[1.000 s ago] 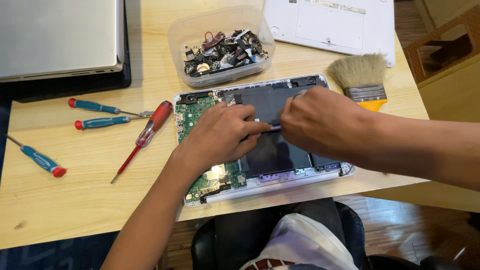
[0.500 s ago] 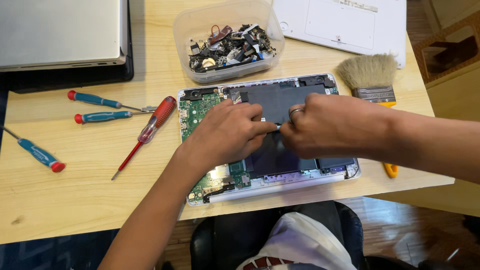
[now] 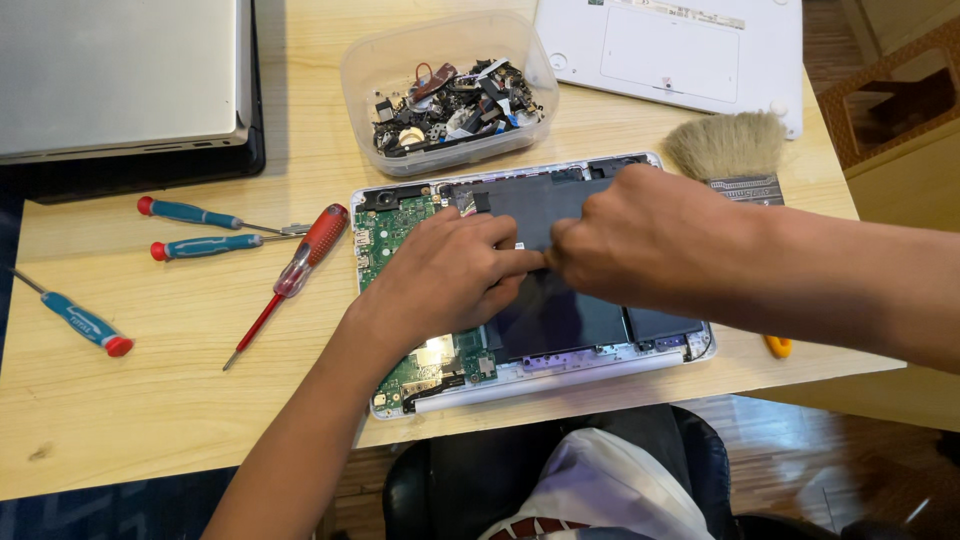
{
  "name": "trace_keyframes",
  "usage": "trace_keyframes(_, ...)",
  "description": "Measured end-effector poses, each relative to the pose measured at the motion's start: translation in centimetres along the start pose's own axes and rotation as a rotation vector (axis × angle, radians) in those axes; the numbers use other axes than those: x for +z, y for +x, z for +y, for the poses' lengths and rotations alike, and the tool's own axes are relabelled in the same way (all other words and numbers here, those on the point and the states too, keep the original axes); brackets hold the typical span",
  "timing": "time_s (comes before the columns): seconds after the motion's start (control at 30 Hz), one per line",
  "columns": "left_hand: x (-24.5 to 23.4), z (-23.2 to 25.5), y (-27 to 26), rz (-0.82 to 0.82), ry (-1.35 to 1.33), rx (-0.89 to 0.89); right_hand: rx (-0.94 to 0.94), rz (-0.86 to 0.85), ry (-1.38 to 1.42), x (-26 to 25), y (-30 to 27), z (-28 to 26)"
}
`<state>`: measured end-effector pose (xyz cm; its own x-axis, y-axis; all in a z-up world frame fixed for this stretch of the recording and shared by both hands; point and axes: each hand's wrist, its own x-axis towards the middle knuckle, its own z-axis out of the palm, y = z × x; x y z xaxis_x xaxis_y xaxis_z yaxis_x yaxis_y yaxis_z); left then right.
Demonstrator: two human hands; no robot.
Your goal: The person uses a red screwdriver to unscrew and remove a metal bracket from the internal chassis of a disassembled laptop. The person then uses the screwdriver to pry and lift a black battery pack from the laptop's interior.
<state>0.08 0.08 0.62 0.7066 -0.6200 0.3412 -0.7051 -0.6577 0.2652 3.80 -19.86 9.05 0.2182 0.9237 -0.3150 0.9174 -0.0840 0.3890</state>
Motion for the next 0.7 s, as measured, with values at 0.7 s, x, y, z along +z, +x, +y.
trace_keyframes(0.7, 0.7, -0.1, 0.1, 0.015, -0.043, -0.023, 0.14, -0.173, 0.094, -0.6, 0.6, 0.4)
